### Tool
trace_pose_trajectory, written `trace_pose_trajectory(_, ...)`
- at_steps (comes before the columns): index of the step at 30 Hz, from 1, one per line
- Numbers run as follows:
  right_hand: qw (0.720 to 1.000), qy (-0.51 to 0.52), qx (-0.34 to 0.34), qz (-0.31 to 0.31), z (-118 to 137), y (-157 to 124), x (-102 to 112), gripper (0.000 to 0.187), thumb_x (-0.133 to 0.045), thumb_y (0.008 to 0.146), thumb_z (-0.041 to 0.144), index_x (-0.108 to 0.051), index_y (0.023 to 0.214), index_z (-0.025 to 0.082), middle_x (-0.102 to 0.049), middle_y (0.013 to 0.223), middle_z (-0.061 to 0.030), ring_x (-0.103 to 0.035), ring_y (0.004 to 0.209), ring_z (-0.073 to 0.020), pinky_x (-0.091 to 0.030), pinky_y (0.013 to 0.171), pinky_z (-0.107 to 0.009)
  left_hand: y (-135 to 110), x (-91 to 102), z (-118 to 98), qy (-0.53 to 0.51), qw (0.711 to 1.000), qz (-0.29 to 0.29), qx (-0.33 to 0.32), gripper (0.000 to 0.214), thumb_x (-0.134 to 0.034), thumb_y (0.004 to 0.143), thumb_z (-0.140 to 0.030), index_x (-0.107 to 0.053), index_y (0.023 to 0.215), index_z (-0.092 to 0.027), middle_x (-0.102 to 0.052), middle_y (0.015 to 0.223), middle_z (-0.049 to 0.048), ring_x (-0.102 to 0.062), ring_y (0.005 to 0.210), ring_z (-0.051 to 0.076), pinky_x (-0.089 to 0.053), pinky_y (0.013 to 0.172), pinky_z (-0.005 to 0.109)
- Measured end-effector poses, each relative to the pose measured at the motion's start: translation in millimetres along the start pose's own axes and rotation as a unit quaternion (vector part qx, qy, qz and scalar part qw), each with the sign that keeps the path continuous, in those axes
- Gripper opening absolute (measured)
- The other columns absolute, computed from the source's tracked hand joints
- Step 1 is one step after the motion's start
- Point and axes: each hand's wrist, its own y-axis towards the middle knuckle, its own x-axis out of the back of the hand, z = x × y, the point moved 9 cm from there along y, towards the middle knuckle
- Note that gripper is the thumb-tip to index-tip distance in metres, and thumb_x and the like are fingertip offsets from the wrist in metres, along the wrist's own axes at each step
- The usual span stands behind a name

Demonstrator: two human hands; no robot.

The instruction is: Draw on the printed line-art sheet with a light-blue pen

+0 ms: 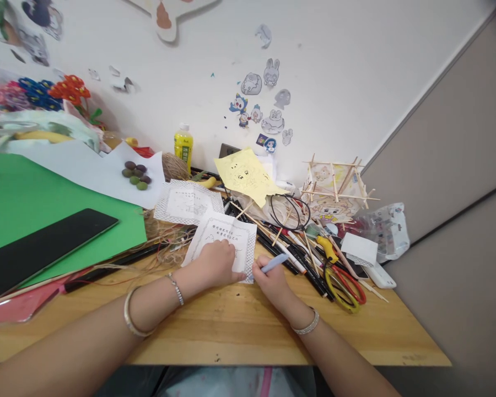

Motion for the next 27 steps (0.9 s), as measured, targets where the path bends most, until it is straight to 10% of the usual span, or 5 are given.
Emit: trace_pose_trajectory(27,0.998,0.005,-0.018,-0.065,-6.4,2.3,17.7,0.025,-0.041,0.070,0.019,-0.022,0.054,0.022,-0.025,0.052,0.0065,-0.027,0.050,-0.0097,-0.021,0.047,-0.023,-0.7,1.0,-0.7,-0.011,1.000,0.012,0.003,0.066,-0.052,0.072,-0.061,-0.060,0.102,-0.004,-0.061,0.099,0.0214,-0.058,0.089,0.034,-0.046,0.072,0.041)
